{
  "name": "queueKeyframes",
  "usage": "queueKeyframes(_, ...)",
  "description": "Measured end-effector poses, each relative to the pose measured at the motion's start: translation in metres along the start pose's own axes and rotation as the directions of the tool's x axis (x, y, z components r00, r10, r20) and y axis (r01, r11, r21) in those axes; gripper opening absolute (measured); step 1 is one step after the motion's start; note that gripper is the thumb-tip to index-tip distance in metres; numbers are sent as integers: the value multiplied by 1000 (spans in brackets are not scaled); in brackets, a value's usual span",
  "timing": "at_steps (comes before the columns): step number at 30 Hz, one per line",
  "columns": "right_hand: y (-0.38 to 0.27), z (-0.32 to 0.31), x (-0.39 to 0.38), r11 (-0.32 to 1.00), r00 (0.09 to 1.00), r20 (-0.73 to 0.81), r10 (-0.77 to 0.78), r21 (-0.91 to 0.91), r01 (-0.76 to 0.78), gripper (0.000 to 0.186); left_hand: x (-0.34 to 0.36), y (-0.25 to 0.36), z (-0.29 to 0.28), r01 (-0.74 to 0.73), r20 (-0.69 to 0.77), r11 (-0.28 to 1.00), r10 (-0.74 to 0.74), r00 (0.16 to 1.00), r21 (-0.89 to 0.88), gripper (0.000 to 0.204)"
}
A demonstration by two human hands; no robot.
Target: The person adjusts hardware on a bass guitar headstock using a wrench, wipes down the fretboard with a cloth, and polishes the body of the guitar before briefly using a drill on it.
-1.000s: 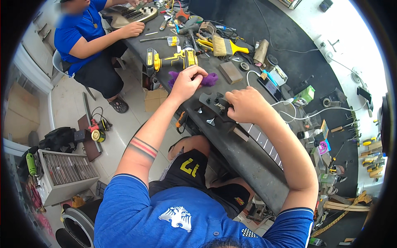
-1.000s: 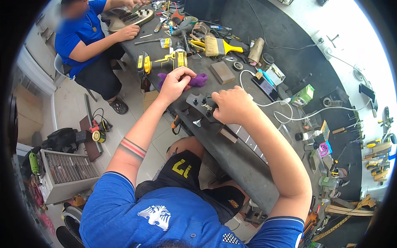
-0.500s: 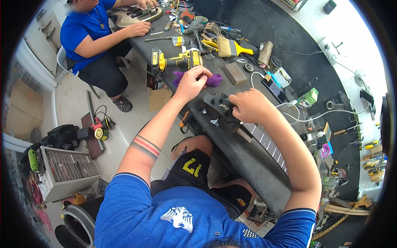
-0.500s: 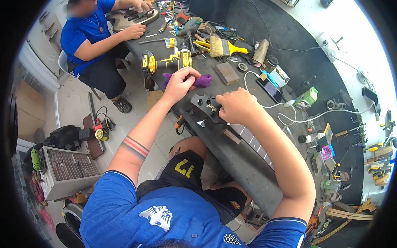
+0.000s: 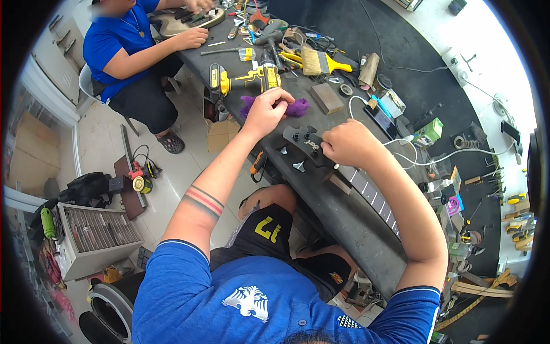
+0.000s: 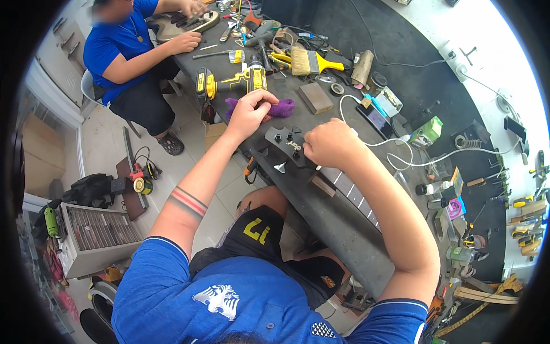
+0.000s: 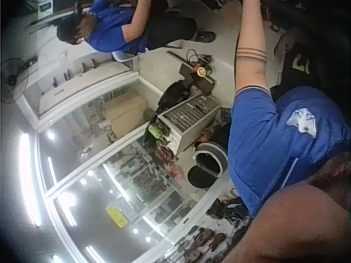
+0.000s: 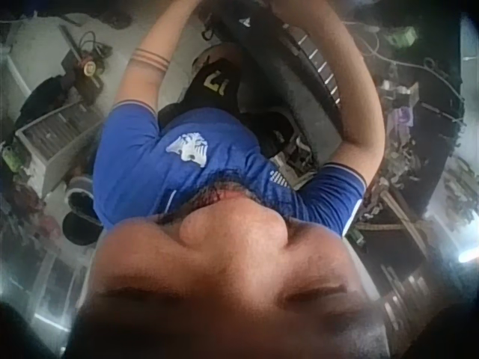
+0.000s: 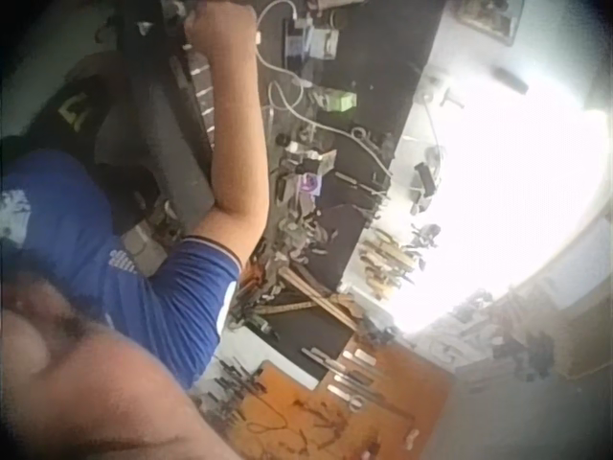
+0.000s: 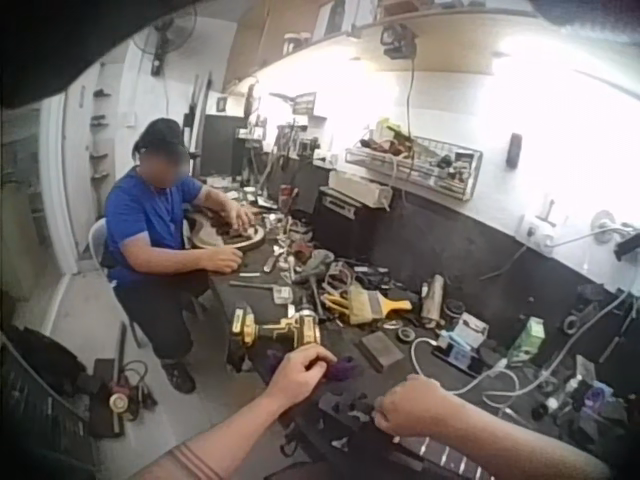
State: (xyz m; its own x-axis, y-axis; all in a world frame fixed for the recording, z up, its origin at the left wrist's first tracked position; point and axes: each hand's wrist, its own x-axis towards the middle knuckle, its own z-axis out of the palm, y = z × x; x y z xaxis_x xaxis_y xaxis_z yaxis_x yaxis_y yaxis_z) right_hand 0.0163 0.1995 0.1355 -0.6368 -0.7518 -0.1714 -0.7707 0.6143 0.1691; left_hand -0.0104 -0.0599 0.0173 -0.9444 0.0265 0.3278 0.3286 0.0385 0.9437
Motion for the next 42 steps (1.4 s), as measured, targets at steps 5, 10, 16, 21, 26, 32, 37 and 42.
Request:
queueKeyframes(5, -4, -17, 1, 999, 999, 21, 27, -23, -27, 35, 2, -7, -2, -21, -31, 999, 22, 999, 30, 18)
queueKeyframes(10, 1, -10, 4, 999, 999, 53, 6, 44, -9, 30, 4, -4, 1, -8, -48, 1000, 7, 999, -29, 18)
queueKeyframes(16, -3, -19, -1, 999, 993, 107, 39, 12, -40, 30, -1, -7, 0, -11, -43, 1000, 11, 999, -6, 18)
queueKeyframes(21, 7, -6, -4, 991, 997, -78, -17, 133, 28, 33, 5, -8, 4, -34, -35, 999, 34, 999, -11, 18)
queueKeyframes(26, 12, -4, 8, 1000, 999, 53, 3, 11, -4, 25, 11, -10, -1, -95, -57, 995, 96, 994, 18, 20)
queueKeyframes(32, -13, -18, 8, 993, 998, -52, -39, 111, 45, 27, -12, 14, -15, -173, -110, 947, 209, 972, 270, 27)
queueKeyframes(37, -3, -4, -15, 990, 994, 26, 103, 90, -105, 33, -35, 151, -123, -359, -306, 878, 453, 837, 317, 84)
queueKeyframes(42, -16, -17, 5, 1000, 1000, -6, 22, -18, -22, 33, -158, 405, -466, -528, -843, 744, 529, 92, 409, 31)
